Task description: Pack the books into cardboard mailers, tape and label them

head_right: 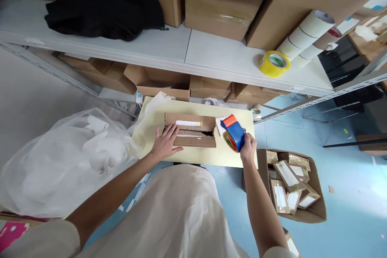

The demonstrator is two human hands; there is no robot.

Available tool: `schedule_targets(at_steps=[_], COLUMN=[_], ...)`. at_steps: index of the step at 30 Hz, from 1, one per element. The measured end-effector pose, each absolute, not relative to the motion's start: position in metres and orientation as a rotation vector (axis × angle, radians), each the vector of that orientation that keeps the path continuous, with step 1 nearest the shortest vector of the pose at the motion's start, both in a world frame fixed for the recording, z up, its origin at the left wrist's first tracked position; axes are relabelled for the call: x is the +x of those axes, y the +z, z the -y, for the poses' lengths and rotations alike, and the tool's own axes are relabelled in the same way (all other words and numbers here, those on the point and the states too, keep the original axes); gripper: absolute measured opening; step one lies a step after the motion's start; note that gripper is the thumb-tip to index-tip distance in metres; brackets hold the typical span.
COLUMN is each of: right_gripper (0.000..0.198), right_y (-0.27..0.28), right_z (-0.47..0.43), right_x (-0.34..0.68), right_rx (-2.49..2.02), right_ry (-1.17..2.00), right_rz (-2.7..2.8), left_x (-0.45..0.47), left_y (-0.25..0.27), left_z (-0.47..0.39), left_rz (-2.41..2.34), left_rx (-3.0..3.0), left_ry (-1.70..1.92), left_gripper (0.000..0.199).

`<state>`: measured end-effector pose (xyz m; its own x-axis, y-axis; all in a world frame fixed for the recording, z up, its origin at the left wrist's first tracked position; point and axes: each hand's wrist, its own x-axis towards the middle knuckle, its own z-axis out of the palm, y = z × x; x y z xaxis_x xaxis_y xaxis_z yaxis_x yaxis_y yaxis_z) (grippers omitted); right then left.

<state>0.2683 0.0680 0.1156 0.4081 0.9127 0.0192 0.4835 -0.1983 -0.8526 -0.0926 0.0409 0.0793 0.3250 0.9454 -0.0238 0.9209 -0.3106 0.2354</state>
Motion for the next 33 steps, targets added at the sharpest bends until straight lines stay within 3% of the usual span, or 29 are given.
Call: schedule_targets(at_steps=[5,9,15,18,22,27,33], right_gripper=[0.053,0.053,0.056,0.056,0.056,0.059,0.052], right_y=[0.142,0.137,0.129,0.129,0.129,0.133,0.157], right_z=[-0.122,-0.139,-0.141,-0.141,-0.14,-0.139,-0.144], right_x=[0.219,0.193,0.193,0.194,0.195,0.195,0.183], right_rx=[-1.442,-1.421,-1.401,-1.393,-1.405,-1.422,-1.4], right_ry=[1.215,1.432,1.438,1.435,1.404,1.374,1.307], right_rz=[1.339,1.368,1.413,1.461,1.523,1.573,1.788], left_x=[-0.092,-0.089,-0.071,-0.058,-0.044,-0.037,-0.057], left_y=[0.082,0.093,0.115,0.12,0.12,0.12,0.129], left_z=[-0.04,-0.045,-0.078,-0.098,-0.112,-0.112,-0.104], left_rz=[-1.715,-1.759,-1.781,-1.512,-1.155,-1.195,-1.252], left_rx=[2.38,2.275,1.821,1.27,0.654,0.659,0.799], left_ry=[0.201,0.287,0.613,0.798,0.741,0.805,0.946], left_gripper=[0.082,0.074,0.05,0.045,0.029,0.013,0.016])
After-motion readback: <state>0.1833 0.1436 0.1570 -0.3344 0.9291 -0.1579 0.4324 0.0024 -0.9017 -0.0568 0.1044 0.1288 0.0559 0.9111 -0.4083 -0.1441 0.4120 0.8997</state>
